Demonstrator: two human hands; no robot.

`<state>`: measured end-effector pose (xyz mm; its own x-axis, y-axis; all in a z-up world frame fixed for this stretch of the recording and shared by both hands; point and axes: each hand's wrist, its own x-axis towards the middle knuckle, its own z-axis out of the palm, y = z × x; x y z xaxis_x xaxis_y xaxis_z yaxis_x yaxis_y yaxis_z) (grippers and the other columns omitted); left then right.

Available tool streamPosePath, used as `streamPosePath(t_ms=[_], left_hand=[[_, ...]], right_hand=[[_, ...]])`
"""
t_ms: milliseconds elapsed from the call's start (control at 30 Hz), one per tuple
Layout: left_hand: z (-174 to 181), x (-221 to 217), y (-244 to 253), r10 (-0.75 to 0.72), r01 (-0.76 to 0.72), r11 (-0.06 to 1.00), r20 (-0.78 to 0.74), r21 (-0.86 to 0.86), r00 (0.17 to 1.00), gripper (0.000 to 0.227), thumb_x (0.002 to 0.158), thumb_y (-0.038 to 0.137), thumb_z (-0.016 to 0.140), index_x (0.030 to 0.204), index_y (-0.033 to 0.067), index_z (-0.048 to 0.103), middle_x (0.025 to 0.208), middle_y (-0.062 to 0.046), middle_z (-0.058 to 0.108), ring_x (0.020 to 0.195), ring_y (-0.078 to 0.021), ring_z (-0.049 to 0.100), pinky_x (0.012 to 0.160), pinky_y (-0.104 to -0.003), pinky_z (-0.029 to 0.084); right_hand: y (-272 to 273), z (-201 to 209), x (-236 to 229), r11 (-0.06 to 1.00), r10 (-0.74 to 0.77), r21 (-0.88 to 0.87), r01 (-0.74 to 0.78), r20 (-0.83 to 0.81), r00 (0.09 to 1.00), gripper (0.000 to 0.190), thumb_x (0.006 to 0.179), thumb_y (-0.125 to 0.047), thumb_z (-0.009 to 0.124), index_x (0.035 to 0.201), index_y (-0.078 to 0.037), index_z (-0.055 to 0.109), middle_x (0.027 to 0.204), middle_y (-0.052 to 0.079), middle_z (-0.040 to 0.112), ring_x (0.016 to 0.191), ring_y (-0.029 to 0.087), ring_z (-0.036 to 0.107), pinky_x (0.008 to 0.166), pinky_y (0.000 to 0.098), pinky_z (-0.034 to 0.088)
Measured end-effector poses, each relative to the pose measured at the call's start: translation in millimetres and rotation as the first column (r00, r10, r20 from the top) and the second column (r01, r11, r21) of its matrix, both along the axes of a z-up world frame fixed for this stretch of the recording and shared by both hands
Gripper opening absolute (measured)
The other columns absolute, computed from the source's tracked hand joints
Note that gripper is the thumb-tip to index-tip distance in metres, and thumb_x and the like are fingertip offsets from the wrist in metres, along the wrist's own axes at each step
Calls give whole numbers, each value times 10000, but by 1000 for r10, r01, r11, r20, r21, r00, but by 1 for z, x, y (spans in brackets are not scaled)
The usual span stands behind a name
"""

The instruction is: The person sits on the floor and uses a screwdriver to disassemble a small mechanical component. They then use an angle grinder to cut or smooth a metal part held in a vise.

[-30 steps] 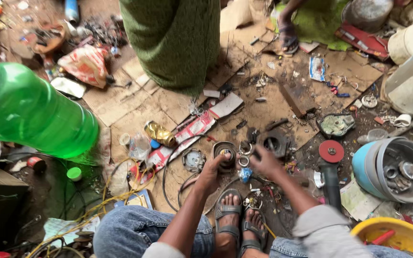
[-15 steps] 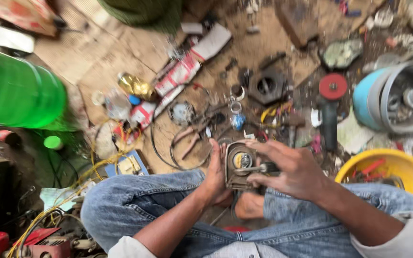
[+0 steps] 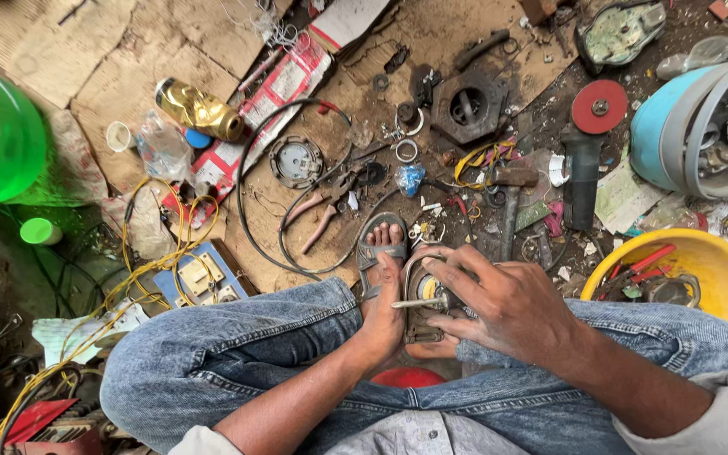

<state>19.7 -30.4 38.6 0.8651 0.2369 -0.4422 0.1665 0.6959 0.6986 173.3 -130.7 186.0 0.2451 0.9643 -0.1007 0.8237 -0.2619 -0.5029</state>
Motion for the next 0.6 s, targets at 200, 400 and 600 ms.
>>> streamPosePath(t_ms=[200,400,600], left_hand=[[16,6,0,-43,31,908,-19,-418,999,774,1064,624,209,1532,40,407,1585,-165,373,1468,-260,365,1221,-411,300],[23,20,0,-30,64,989,-243,133,970,754,1045,580,241,1610,83,204,1702,-31,129,1558,-155,68,1249,-332,88],[30,20,2,-24,89,969,-269,231,963,725,1061,527,252,1643,109,145,1737,-15,67,1598,-138,-21,1263,-315,17]], right_hand=[[1,-8,-1,998,5,-61,-5,-13,1000,692,639,-343,836,1209,-4,637,1108,99,644,593,220,707,496,345,576],[-3,-10,-1,998,57,-26,-56,53,997,733,617,-352,827,1221,24,649,1173,123,649,571,228,695,507,346,576],[-4,-13,1,994,104,-26,-103,50,993,765,675,-456,821,1227,40,633,1150,127,642,595,226,691,526,347,568]])
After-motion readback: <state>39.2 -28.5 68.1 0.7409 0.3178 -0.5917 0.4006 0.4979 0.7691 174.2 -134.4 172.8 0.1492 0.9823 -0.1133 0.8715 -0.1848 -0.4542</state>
